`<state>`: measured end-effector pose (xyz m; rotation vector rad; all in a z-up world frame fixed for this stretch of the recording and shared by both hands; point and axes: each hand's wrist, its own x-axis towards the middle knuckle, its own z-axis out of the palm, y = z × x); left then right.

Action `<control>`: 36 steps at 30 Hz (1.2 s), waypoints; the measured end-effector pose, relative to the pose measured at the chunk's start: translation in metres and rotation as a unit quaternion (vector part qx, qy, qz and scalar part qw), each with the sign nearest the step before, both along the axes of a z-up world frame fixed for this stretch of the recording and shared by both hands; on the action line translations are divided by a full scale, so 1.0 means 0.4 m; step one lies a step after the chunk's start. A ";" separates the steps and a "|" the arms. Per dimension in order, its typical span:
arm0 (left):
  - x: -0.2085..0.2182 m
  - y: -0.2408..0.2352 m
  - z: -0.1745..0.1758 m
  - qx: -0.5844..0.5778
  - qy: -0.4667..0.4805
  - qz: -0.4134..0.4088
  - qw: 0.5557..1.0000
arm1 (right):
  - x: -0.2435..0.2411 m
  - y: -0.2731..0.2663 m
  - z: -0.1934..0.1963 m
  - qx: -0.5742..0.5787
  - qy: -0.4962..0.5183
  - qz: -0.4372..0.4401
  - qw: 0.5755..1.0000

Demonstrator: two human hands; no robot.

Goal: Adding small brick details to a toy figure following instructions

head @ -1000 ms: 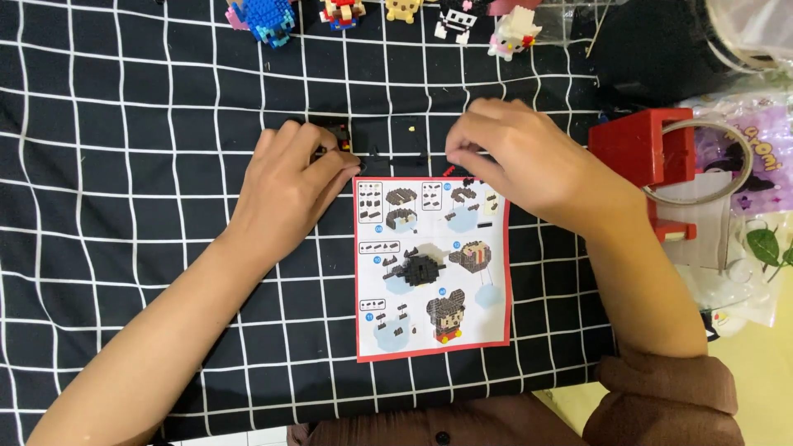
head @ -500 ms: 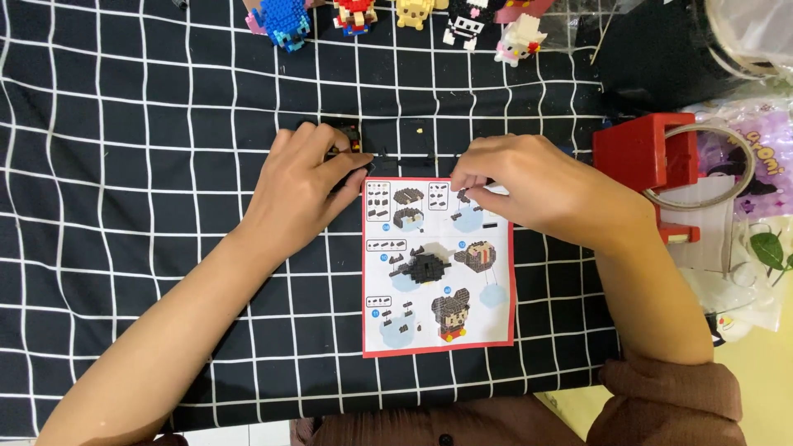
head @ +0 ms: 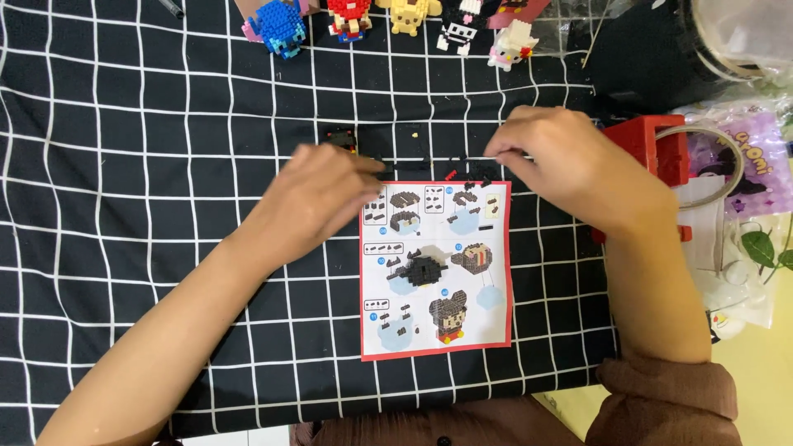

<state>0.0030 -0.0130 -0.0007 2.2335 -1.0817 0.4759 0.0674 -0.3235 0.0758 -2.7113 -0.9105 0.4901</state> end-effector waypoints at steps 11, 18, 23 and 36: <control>-0.015 -0.021 0.003 0.016 0.008 -0.096 0.995 | 0.033 0.033 -0.076 0.099 -0.050 0.079 0.991; -0.015 -0.032 0.001 -0.004 -0.007 -0.036 0.999 | 0.012 0.053 -0.065 0.066 -0.051 0.108 0.991; -0.013 -0.035 -0.005 -0.031 0.009 0.024 0.999 | 0.009 0.064 -0.054 0.039 -0.056 0.099 0.993; -0.012 -0.014 -0.042 0.025 -0.020 0.021 0.999 | 0.012 0.046 -0.094 0.041 -0.040 0.135 0.989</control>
